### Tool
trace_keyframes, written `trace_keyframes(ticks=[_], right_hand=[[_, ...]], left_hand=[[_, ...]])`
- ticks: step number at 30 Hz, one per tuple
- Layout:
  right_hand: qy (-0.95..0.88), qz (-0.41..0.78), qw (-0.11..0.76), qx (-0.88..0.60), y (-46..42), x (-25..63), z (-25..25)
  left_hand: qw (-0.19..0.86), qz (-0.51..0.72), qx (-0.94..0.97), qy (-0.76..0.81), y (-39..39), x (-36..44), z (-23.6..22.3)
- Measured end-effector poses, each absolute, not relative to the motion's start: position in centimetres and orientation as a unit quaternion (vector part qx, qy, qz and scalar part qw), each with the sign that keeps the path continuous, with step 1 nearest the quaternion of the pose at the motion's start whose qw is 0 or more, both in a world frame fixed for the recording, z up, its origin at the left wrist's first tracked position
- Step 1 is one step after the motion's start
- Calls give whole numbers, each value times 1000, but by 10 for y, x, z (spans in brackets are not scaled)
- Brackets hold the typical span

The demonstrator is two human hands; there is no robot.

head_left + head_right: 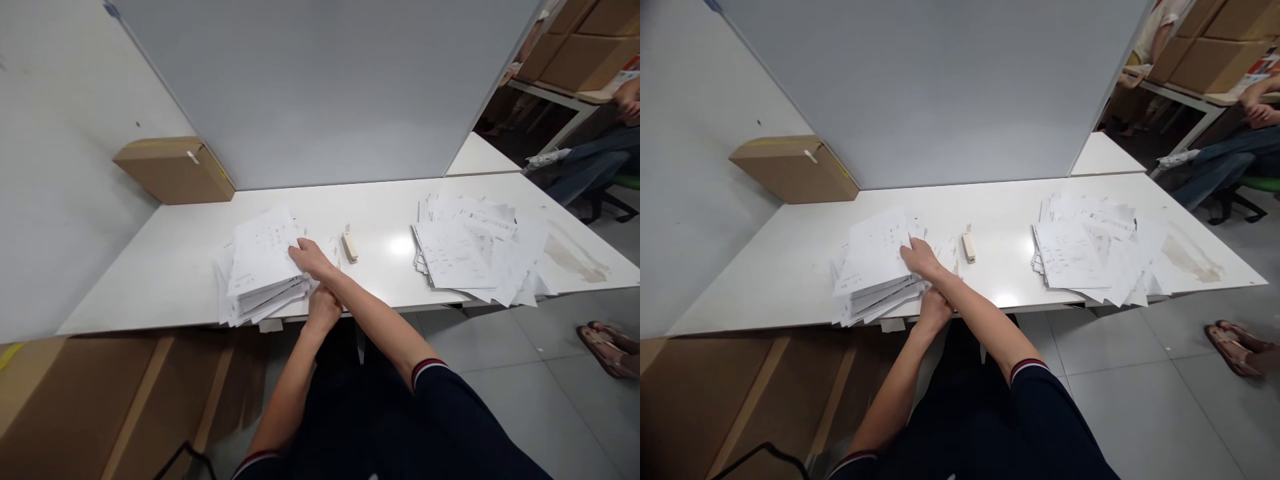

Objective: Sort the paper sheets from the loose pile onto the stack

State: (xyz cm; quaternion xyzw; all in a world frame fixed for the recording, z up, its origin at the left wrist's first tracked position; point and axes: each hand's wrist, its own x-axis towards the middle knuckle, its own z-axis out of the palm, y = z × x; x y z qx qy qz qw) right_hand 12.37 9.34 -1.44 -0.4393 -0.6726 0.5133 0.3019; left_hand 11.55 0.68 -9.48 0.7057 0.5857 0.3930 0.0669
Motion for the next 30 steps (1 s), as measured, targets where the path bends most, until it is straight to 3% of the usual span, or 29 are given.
trace_keyframes(ticks=[4,6,8,10,12,15,21,30], right_hand=[[-756,403,205,-473,93,129,-19],[-759,356,214,-502,88,138,-27],[-745,350,242,-514,82,146,-38],[-732,372,267,-504,75,150,-50],[-724,397,285,-487,68,150,-59],[-711,433,298,-467,61,145,-66],[-696,479,308,-437,59,132,-71],[-666,505,307,-455,53,128,-67]], left_hand=[[-38,477,689,544,-37,78,-86],[-157,523,568,616,-43,49,-76],[-206,486,412,742,-39,18,-63],[-145,392,344,841,-31,-12,-53],[-12,322,271,907,-21,-36,-47],[116,298,248,915,-6,-58,-48],[131,354,321,868,30,-76,-48],[65,302,332,891,49,-99,-59]])
